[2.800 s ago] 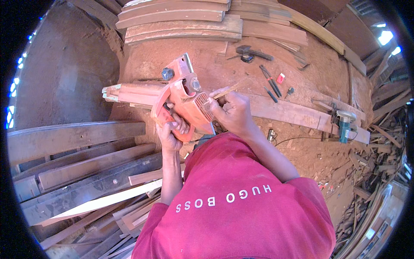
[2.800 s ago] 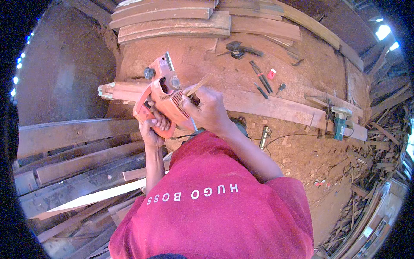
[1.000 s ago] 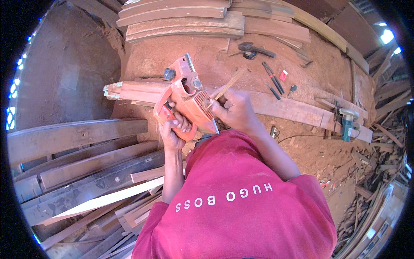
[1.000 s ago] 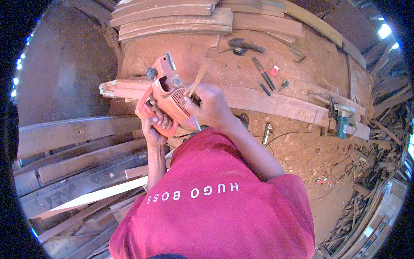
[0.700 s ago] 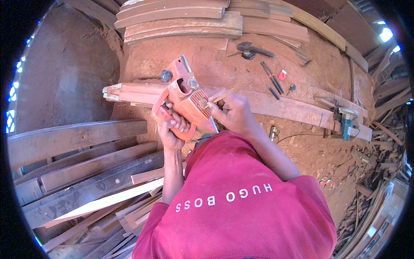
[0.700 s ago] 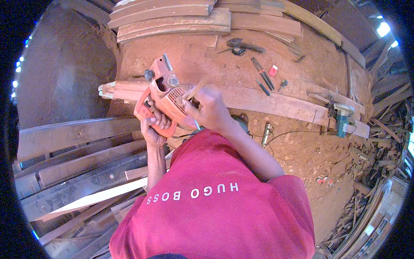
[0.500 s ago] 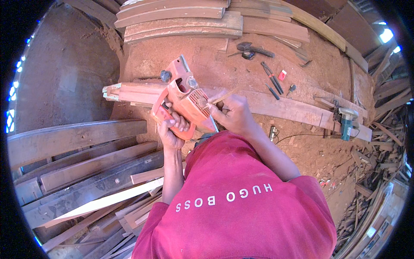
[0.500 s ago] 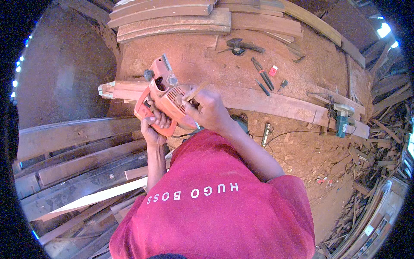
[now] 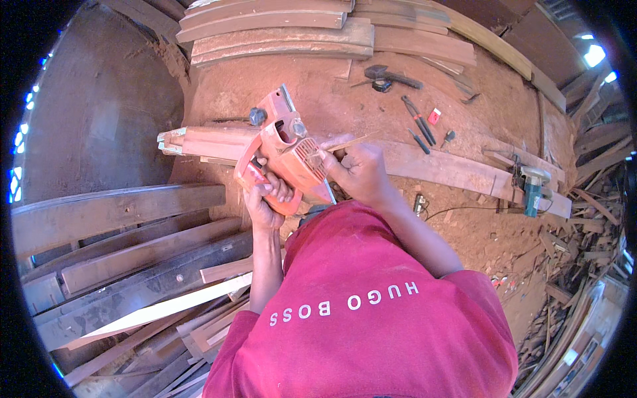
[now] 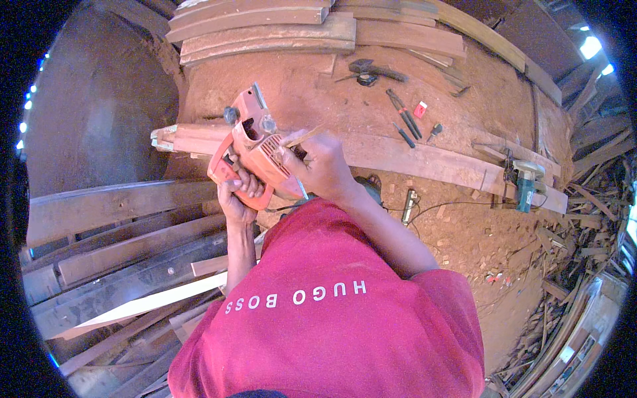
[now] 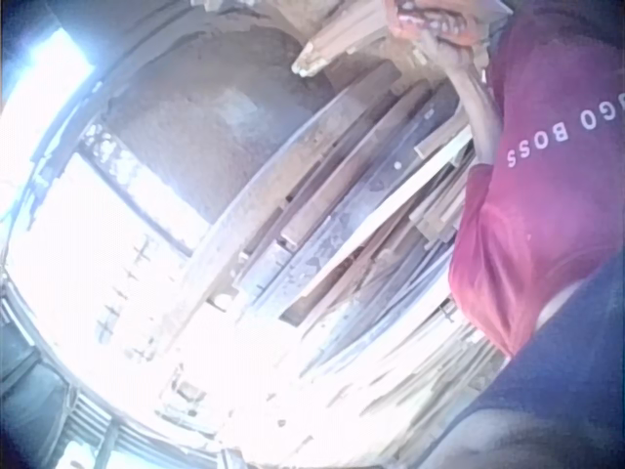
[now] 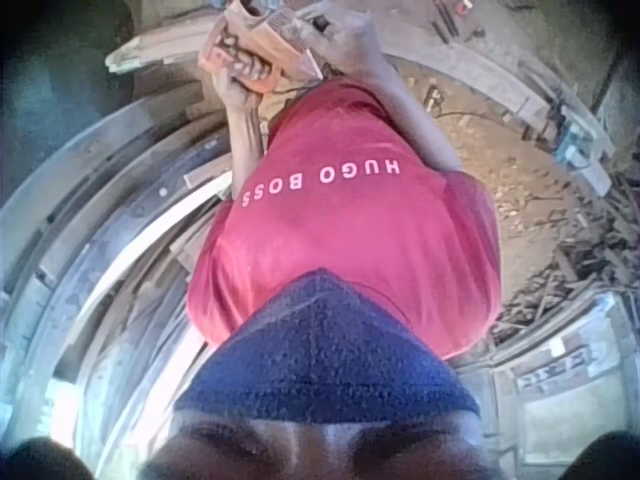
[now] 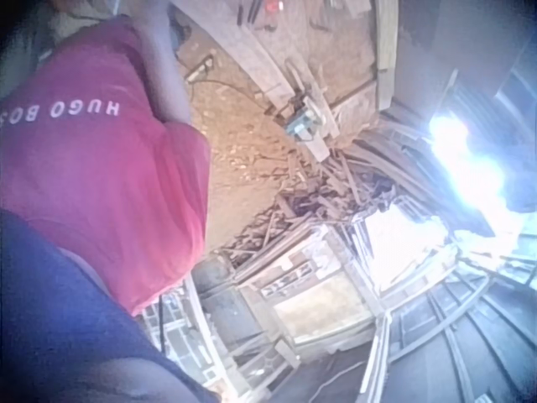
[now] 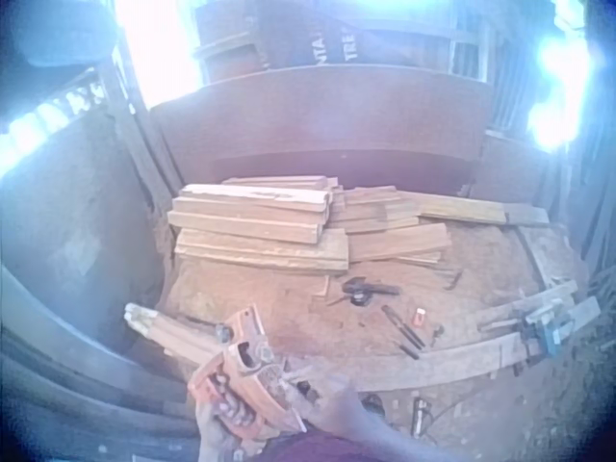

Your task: The person holds an electric power planer and uses a thin wooden stick to apply a substance through the ventilation slots of the tool's casing.

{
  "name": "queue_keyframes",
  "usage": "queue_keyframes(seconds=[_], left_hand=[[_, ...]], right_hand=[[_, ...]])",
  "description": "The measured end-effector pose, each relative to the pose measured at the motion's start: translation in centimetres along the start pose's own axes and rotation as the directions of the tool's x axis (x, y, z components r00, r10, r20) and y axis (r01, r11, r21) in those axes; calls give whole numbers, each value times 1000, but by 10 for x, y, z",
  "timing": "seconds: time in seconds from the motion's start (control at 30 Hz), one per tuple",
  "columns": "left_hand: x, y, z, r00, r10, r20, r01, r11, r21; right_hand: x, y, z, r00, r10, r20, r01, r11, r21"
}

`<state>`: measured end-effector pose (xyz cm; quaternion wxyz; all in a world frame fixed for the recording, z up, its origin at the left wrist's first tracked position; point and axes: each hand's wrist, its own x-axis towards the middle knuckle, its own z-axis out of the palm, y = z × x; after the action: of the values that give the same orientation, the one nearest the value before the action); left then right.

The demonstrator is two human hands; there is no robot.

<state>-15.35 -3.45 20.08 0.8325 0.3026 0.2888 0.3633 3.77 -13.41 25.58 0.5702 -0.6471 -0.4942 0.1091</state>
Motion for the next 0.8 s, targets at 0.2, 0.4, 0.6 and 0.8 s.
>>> queue_keyframes(seconds=[0.2,0.4,0.6,0.8], left_hand=[[-1,2,5,1000,-2,-10,2,1000,-9],[1,-2,-4,1000,26,-14,-26,999,-29],[2,-3,-5,1000,-15,-8,13,993,-116],[3,1,-4,998,-36,54,44,988,-148]], right_hand=[[-11,8,-4,997,50,62,-47,998,-49],[-6,11,3,998,-62,1,62,996,67],[-15,11,-13,999,46,14,-46,999,-19],[-19,20,-12,996,78,38,-78,997,2]])
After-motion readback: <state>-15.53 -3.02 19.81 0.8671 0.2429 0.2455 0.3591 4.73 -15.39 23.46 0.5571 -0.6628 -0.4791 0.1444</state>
